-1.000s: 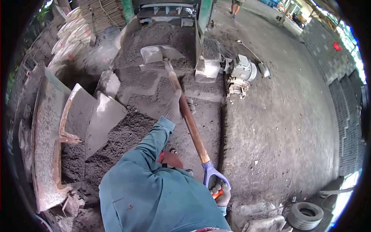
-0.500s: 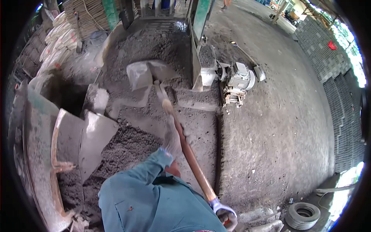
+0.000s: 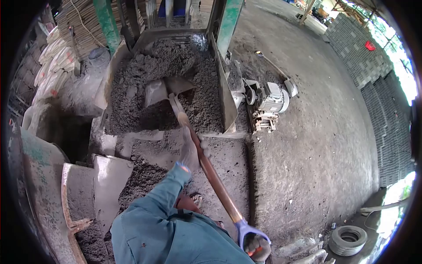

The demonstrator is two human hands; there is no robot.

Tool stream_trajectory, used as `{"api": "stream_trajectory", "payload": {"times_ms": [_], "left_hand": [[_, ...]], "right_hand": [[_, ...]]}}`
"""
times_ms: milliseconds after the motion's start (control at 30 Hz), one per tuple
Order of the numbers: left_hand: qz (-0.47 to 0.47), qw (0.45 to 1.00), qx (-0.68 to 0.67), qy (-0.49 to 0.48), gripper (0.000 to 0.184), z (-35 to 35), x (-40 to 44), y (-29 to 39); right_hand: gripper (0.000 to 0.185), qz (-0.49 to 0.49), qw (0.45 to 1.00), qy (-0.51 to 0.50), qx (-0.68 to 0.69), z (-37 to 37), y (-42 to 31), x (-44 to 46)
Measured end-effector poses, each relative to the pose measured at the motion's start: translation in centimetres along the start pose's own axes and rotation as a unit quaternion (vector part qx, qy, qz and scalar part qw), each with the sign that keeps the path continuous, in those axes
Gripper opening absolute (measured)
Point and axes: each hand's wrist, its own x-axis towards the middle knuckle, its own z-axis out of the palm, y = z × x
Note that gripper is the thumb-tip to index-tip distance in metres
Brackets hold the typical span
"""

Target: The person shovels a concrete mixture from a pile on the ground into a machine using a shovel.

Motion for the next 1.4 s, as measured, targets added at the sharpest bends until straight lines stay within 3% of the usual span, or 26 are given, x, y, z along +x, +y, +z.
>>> {"api": "stream_trajectory", "payload": {"times_ms": [67,133,267,333,400,467,533,600,667,733,1000,1067,1100,1167,1300,1400], "left_hand": [[0.017,1.000,0.013,-0.016,0.070,-0.1,2.9,2.3],[0.086,0.994,0.063,-0.032,0.074,-0.9,6.8,4.9],[0.104,0.985,0.108,-0.085,0.072,0.5,9.5,11.4],[0.137,0.975,0.176,-0.027,0.069,1.8,8.6,12.4],[0.104,0.987,0.100,-0.066,0.060,1.8,7.6,11.1],[0.070,0.991,0.026,-0.113,0.053,2.9,3.4,8.2],[0.049,0.993,-0.024,-0.105,0.037,4.4,-2.1,4.0],[0.021,0.993,-0.021,-0.113,0.031,4.6,-5.9,0.0],[0.001,0.990,0.003,-0.139,0.027,5.0,-8.8,-3.4],[-0.015,0.988,0.017,-0.156,0.026,5.0,-11.0,-6.1],[-0.075,0.983,0.060,-0.154,0.024,2.7,-18.2,-15.5],[-0.073,0.984,0.067,-0.152,0.025,2.5,-18.1,-15.9],[-0.087,0.984,0.047,-0.149,0.025,2.5,-17.6,-15.5],[-0.086,0.985,0.025,-0.150,0.023,1.6,-14.9,-14.2],[0.005,0.991,0.080,-0.110,0.021,0.5,-12.4,-12.7],[-0.013,0.978,0.167,-0.121,0.020,-1.9,-12.2,-15.6]], "right_hand": [[0.026,-0.006,1.000,-0.027,0.001,1.9,1.0,1.9],[0.026,-0.002,0.999,0.027,0.027,4.9,2.1,3.8],[0.021,-0.034,0.993,0.095,-0.053,14.9,2.5,5.3],[0.019,-0.107,0.975,-0.017,-0.193,15.6,1.9,4.6],[0.018,-0.078,0.981,-0.058,-0.169,13.1,0.2,3.4],[0.023,-0.131,0.986,-0.079,-0.059,8.2,-2.0,1.0],[0.028,-0.164,0.982,-0.036,-0.087,3.2,-4.2,-1.8],[0.019,-0.202,0.947,0.120,-0.221,-2.9,-4.6,-3.1],[0.020,-0.203,0.873,0.169,-0.410,-8.8,-4.1,-4.5],[0.018,-0.167,0.934,0.223,-0.222,-10.5,-2.7,-6.7],[0.033,-0.130,0.987,0.093,-0.024,-19.8,-1.9,-19.8],[0.032,-0.168,0.973,0.155,0.025,-16.9,-1.7,-21.3],[0.031,-0.132,0.990,0.042,0.025,-15.6,-1.9,-21.3],[0.030,-0.085,0.995,0.041,0.036,-14.5,-1.0,-19.8],[0.022,-0.123,0.988,0.082,0.038,-10.2,1.8,-17.4],[0.021,-0.107,0.990,0.085,0.035,-10.1,1.8,-16.9]]}}
